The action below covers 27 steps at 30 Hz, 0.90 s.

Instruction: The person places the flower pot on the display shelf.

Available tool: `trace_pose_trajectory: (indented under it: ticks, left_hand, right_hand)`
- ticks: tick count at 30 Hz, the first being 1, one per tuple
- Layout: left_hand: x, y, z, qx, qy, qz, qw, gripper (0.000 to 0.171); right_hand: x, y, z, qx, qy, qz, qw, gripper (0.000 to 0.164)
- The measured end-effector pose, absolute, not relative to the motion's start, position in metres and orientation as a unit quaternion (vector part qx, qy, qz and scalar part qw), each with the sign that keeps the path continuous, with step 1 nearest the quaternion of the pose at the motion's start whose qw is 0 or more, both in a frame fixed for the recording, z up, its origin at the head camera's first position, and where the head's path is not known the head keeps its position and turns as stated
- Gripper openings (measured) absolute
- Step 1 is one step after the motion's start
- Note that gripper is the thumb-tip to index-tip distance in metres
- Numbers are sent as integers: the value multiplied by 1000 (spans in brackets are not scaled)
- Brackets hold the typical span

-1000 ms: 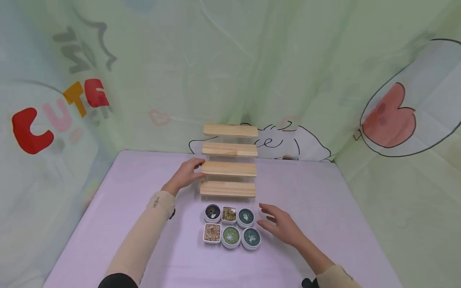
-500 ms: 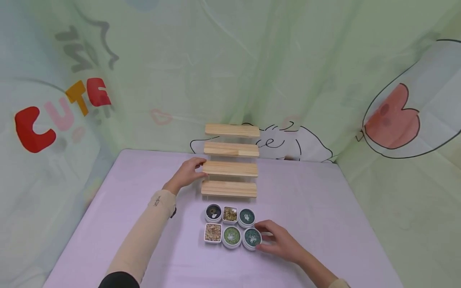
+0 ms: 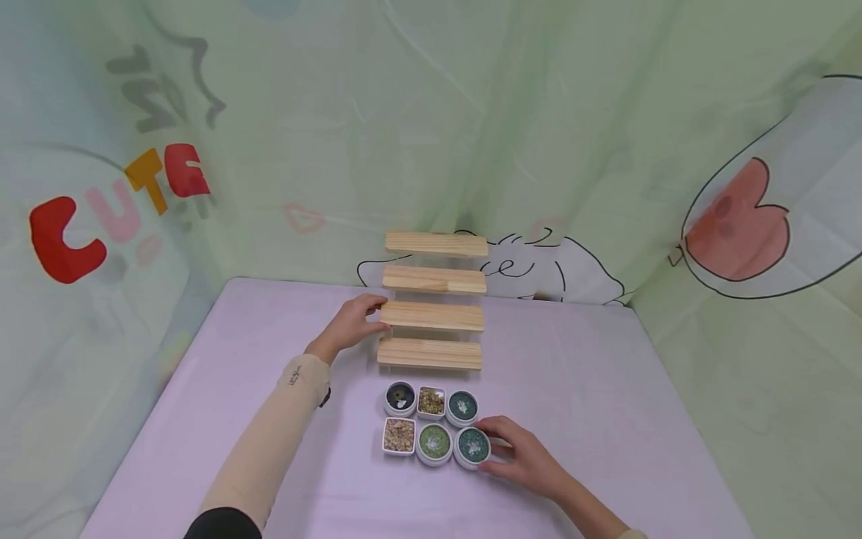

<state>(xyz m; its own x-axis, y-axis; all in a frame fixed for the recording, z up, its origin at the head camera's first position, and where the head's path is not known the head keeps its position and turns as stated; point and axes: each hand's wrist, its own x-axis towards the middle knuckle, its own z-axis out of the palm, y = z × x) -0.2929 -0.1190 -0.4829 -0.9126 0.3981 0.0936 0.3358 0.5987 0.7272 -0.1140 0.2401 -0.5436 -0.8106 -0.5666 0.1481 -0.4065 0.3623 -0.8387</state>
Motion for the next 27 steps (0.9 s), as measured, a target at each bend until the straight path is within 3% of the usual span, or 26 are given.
trace_pose_trajectory:
  ticks: [11,27]
  left_hand:
    - [-294,-119,-484,205,893,398,36,61]
    - [-296,-119,-484,202,892,403,42,61]
  right_hand:
    - [-128,247,-518,-287,829,-471,98,51]
    - [-173,221,-459,-249,846,-471,32,51]
